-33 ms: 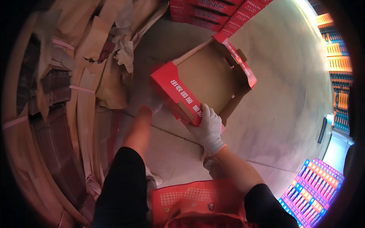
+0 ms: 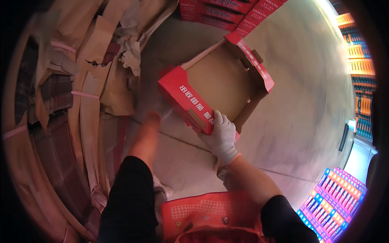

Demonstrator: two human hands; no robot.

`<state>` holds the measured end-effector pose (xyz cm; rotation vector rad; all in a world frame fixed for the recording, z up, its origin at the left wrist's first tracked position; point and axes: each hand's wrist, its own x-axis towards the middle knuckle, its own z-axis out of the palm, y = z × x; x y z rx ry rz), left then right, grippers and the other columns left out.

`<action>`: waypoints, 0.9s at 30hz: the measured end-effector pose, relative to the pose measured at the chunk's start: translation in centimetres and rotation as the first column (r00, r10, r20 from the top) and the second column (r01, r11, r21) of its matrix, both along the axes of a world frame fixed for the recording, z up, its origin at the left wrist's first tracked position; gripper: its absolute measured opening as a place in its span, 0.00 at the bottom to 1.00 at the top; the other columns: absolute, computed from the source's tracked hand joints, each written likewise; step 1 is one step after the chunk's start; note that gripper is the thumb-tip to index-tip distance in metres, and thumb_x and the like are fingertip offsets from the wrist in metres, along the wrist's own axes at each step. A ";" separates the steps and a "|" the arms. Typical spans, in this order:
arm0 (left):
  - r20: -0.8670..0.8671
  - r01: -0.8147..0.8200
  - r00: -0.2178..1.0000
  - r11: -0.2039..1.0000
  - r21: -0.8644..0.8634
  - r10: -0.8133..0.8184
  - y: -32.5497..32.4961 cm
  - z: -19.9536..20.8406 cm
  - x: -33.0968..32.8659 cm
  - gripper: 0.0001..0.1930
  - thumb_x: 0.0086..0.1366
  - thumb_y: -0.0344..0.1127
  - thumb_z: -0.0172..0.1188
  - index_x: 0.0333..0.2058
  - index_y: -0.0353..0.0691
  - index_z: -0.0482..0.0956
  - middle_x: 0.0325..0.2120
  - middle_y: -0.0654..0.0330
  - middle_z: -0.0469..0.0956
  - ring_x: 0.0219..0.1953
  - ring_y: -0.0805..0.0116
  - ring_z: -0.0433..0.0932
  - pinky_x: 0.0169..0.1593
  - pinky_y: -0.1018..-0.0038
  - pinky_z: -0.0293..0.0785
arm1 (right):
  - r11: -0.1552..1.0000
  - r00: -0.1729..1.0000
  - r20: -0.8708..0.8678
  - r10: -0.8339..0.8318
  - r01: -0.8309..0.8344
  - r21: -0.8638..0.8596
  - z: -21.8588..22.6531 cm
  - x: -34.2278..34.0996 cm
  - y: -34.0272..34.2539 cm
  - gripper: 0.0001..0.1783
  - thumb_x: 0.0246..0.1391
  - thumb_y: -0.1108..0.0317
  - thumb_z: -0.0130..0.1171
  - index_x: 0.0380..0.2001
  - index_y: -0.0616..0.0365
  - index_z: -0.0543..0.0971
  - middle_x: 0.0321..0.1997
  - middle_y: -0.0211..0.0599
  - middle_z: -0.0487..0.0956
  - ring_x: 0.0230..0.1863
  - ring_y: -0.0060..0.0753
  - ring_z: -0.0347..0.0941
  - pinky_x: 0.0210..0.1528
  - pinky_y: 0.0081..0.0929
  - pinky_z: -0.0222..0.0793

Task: The person repeatedly picks up flat cardboard sheets, folds them into red-labeled boxes, and stacks the finished boxes on the floor. The task continues throughout the clip with consistent folding and stacking actions.

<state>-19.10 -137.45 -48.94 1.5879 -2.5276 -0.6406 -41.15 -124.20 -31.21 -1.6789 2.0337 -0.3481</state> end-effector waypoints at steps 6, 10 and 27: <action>-0.022 0.273 0.962 0.946 0.177 -0.273 -0.4 -1.7 0.5 0.20 0.69 0.38 0.47 0.58 0.42 0.70 0.55 0.46 0.74 0.57 0.51 0.73 0.58 0.60 0.70 | 0.992 0.999 -0.029 -0.033 0.036 0.118 -1.1 0.3 0.1 0.44 0.35 0.55 0.74 0.56 0.59 0.67 0.46 0.43 0.77 0.47 0.45 0.76 0.48 0.47 0.68; -0.015 0.114 0.993 0.963 0.243 -0.114 0.9 -0.5 -1.5 0.20 0.69 0.41 0.45 0.56 0.42 0.71 0.55 0.46 0.74 0.57 0.49 0.72 0.58 0.59 0.70 | 0.998 0.999 -0.014 -0.031 0.031 0.057 -0.8 -0.3 -1.1 0.44 0.35 0.55 0.74 0.56 0.59 0.68 0.47 0.42 0.77 0.48 0.46 0.75 0.51 0.47 0.67; -0.203 0.645 0.762 0.699 0.309 -0.615 13.8 -1.1 -6.5 0.13 0.64 0.35 0.49 0.45 0.40 0.76 0.46 0.51 0.78 0.41 0.50 0.81 0.45 0.56 0.78 | 0.848 0.906 -0.251 0.341 -0.181 0.498 -7.5 -1.6 1.8 0.42 0.42 0.54 0.70 0.59 0.54 0.65 0.50 0.41 0.75 0.51 0.44 0.75 0.49 0.41 0.68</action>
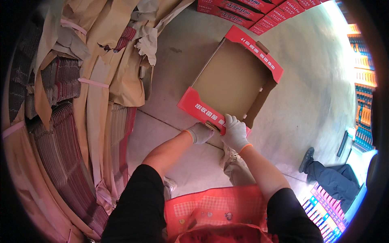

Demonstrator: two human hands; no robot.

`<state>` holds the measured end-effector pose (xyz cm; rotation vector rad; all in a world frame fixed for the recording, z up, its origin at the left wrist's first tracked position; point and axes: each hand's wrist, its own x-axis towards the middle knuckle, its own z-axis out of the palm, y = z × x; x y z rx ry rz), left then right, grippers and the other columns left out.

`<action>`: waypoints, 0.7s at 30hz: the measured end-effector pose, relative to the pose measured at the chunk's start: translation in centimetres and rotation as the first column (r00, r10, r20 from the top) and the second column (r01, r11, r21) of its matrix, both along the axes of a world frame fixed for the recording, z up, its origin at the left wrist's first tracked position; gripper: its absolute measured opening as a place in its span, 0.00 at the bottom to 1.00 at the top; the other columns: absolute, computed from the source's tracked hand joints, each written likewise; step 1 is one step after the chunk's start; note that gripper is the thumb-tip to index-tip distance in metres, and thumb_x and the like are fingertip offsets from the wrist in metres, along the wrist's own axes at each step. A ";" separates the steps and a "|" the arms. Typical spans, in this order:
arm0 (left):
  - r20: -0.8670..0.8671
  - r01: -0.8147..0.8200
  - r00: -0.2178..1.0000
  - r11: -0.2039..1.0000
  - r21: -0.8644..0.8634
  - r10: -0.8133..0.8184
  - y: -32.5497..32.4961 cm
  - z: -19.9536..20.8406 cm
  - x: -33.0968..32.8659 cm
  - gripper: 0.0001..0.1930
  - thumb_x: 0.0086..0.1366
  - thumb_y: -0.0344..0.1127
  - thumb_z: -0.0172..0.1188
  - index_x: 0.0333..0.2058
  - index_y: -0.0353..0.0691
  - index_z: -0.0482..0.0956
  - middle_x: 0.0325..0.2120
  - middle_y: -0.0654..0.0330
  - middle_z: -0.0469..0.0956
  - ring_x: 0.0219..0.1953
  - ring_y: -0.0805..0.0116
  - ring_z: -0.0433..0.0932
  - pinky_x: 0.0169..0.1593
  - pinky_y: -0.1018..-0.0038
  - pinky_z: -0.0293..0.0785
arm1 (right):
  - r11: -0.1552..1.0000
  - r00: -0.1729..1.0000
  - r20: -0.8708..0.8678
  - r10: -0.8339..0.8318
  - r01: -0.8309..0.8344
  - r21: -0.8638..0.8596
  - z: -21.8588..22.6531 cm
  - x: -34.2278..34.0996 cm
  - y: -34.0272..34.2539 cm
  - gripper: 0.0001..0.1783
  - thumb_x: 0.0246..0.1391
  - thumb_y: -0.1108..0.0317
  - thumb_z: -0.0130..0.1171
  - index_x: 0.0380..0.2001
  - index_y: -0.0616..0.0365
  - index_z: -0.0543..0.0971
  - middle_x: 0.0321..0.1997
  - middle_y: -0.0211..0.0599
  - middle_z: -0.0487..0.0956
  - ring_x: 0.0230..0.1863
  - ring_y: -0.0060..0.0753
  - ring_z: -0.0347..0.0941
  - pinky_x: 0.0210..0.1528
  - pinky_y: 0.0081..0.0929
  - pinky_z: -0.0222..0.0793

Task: The person repeatedly picks up flat cardboard sheets, folds them into red-labeled boxes, and stacks the finished boxes on the floor. The task continues throughout the clip with consistent folding and stacking actions.

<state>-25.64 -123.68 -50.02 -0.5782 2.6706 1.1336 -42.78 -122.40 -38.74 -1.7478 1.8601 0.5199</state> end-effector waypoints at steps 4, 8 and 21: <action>0.001 0.126 0.992 0.990 -0.057 -0.126 2.7 4.4 0.6 0.13 0.64 0.37 0.49 0.43 0.42 0.76 0.47 0.52 0.78 0.42 0.51 0.81 0.42 0.56 0.79 | 0.998 0.999 -0.005 -0.039 0.039 0.049 -0.8 0.6 -0.2 0.38 0.46 0.56 0.66 0.61 0.49 0.65 0.52 0.41 0.73 0.50 0.43 0.75 0.48 0.44 0.68; -0.519 -0.281 0.795 0.949 0.142 0.313 7.8 12.9 2.2 0.15 0.62 0.34 0.51 0.46 0.38 0.78 0.44 0.48 0.79 0.39 0.49 0.80 0.41 0.57 0.78 | 0.989 0.993 -0.092 0.075 -0.086 -0.118 2.1 0.7 -1.2 0.38 0.47 0.55 0.66 0.61 0.47 0.65 0.55 0.43 0.71 0.53 0.43 0.74 0.51 0.50 0.67; -0.261 -0.686 0.417 0.490 0.538 0.871 12.7 53.6 10.1 0.25 0.69 0.37 0.58 0.62 0.34 0.69 0.60 0.47 0.71 0.62 0.54 0.70 0.66 0.68 0.63 | 0.972 0.749 0.660 -0.065 -0.103 0.212 33.0 7.8 5.3 0.21 0.50 0.55 0.58 0.48 0.48 0.80 0.40 0.45 0.83 0.44 0.48 0.80 0.47 0.41 0.73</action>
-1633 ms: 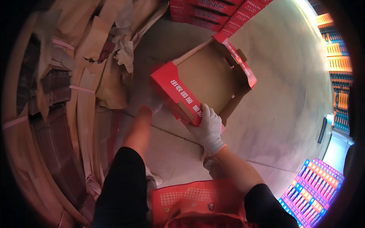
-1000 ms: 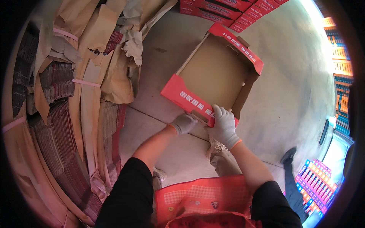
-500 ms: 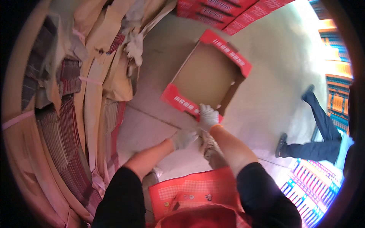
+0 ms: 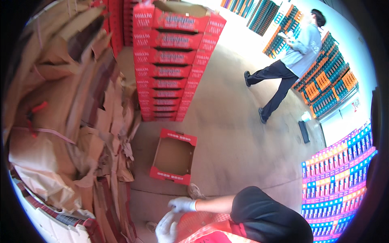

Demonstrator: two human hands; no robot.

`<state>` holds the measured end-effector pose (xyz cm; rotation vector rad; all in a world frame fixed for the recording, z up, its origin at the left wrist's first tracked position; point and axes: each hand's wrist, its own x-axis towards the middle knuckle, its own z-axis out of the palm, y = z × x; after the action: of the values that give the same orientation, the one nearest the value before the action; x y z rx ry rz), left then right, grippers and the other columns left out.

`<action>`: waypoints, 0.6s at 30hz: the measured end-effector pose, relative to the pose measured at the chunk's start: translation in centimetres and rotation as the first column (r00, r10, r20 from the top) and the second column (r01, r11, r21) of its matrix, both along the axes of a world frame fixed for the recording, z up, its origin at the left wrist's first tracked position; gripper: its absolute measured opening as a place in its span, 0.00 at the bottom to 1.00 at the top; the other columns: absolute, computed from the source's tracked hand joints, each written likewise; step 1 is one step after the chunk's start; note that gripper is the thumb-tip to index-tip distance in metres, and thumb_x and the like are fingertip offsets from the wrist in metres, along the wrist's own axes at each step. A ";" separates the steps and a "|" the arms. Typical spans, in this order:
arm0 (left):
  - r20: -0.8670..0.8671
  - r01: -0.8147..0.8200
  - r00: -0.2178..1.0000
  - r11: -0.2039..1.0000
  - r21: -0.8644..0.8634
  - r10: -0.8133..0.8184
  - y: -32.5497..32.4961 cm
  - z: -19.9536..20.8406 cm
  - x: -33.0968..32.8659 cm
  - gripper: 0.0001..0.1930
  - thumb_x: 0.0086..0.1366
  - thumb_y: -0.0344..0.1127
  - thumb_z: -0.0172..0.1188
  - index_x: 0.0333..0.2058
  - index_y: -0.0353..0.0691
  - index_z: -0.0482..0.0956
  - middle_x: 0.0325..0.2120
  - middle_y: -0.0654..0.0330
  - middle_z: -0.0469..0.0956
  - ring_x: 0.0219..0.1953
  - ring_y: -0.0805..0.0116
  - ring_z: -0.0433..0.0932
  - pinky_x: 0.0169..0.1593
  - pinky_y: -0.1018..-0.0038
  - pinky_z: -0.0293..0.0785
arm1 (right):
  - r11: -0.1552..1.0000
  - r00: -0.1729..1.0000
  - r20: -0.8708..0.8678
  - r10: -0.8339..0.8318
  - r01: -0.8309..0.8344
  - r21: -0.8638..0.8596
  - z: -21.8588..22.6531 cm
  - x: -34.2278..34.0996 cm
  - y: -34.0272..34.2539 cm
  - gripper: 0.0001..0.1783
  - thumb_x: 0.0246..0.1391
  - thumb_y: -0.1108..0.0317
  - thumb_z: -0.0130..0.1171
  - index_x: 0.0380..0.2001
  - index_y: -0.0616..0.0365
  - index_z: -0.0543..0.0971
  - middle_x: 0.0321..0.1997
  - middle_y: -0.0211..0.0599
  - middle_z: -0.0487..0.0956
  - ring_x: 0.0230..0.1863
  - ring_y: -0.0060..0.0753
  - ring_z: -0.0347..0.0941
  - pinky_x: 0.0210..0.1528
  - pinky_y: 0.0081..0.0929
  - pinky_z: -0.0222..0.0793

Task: The person repeatedly picks up flat cardboard sheets, folds them into red-labeled boxes, and stacks the finished boxes on the floor. The task continues throughout the clip with consistent folding and stacking actions.

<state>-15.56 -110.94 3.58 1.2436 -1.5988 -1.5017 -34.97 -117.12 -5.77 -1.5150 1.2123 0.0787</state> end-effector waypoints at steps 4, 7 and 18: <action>-0.162 -0.535 0.827 0.842 0.067 0.538 1.9 12.5 5.4 0.26 0.68 0.37 0.58 0.61 0.30 0.67 0.50 0.49 0.76 0.49 0.59 0.75 0.56 0.66 0.71 | 0.994 0.970 0.225 0.090 -0.073 -0.084 9.6 6.6 0.8 0.19 0.55 0.59 0.55 0.48 0.51 0.79 0.45 0.41 0.83 0.47 0.45 0.79 0.51 0.39 0.72; -0.112 -0.859 0.512 0.508 -0.066 0.852 5.2 17.8 11.1 0.28 0.61 0.37 0.65 0.56 0.30 0.71 0.44 0.51 0.78 0.44 0.57 0.76 0.56 0.68 0.70 | 0.969 0.838 0.494 0.231 -0.155 -0.190 17.8 12.3 -0.4 0.16 0.61 0.60 0.54 0.48 0.55 0.78 0.47 0.40 0.81 0.48 0.45 0.77 0.53 0.38 0.72; 0.567 -0.639 -0.487 0.171 -0.750 0.664 21.8 13.5 45.4 0.55 0.54 0.51 0.70 0.71 0.33 0.45 0.72 0.45 0.46 0.73 0.50 0.45 0.73 0.61 0.41 | 0.842 0.653 0.700 0.287 0.176 -0.510 27.9 36.8 -5.1 0.10 0.56 0.77 0.61 0.42 0.63 0.81 0.40 0.36 0.82 0.40 0.26 0.78 0.47 0.22 0.74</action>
<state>29.86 -89.13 17.03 2.6833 -0.5225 0.5246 1.86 -122.25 22.11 -1.7854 0.4795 -0.8716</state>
